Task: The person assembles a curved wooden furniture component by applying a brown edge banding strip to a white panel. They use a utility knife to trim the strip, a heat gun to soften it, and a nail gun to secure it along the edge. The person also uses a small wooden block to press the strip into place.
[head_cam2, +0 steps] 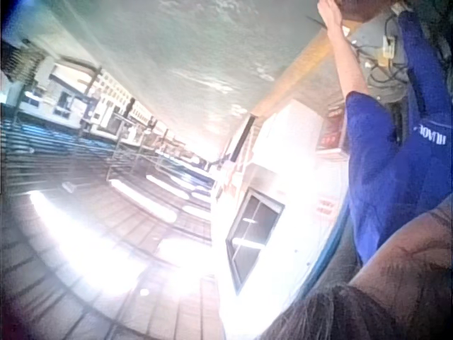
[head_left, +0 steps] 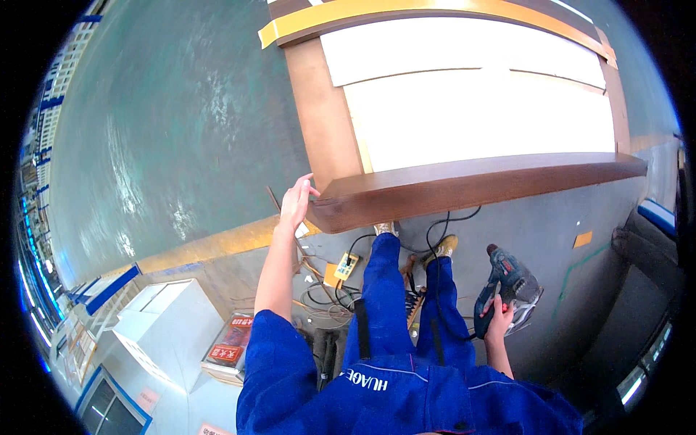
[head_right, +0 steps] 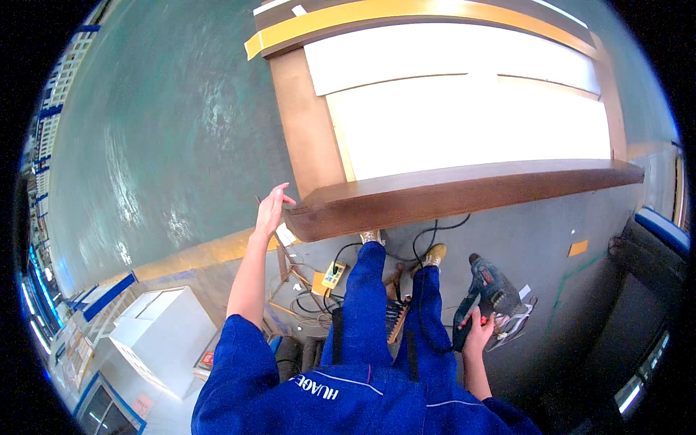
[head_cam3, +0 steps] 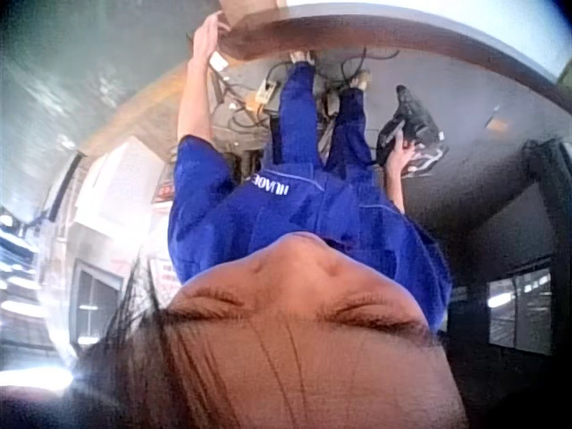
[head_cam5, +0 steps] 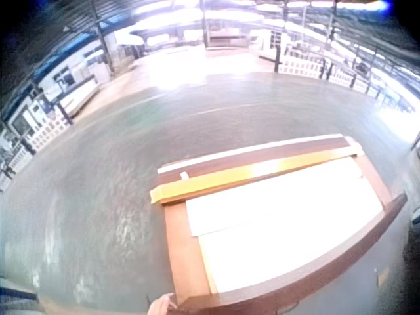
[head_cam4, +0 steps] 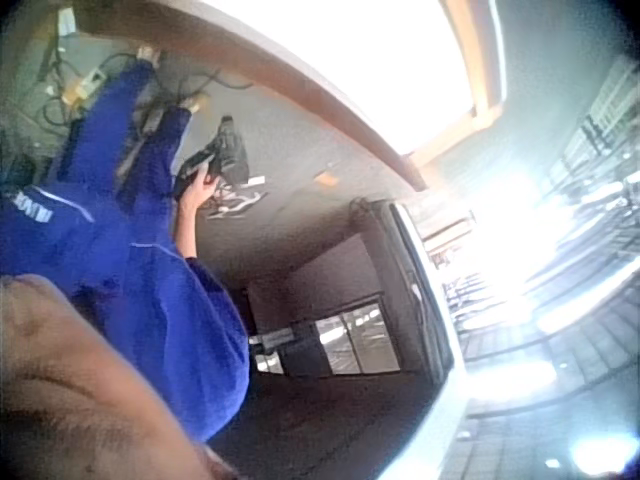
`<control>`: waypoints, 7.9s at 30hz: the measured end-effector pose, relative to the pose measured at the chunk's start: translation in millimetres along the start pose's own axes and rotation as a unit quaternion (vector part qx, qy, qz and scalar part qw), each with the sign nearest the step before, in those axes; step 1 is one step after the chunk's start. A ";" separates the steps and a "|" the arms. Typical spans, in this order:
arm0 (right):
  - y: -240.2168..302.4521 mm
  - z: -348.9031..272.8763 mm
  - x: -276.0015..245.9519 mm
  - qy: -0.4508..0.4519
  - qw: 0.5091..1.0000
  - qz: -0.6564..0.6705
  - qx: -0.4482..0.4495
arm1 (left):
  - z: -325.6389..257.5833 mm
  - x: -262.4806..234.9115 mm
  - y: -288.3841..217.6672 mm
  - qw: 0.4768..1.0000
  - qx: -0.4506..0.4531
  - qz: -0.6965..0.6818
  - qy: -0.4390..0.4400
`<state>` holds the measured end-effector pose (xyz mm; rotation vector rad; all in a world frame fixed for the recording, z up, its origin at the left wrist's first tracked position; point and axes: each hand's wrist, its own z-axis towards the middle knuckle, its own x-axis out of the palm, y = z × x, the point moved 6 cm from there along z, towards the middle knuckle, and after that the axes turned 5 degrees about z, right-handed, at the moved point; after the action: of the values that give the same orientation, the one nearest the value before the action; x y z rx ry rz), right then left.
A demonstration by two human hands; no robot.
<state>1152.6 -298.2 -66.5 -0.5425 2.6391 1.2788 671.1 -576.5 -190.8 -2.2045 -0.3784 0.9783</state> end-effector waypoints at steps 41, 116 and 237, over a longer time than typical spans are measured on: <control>-82.2 5.3 -73.5 -0.294 0.950 0.075 0.069 | -159.5 97.0 182.1 0.933 -0.355 0.041 -0.042; 1.5 416.2 -593.6 -0.319 0.922 0.211 -0.058 | -549.4 483.3 1.2 0.446 -0.300 -0.635 -0.556; 482.2 1108.7 -761.1 0.179 0.771 -0.609 -0.050 | -120.8 840.0 -956.3 0.670 -0.038 -0.420 -0.611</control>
<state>1650.6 1035.8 -181.5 -2.1708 1.6112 0.8379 1337.4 481.5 76.2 -0.7834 -1.8282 1.6763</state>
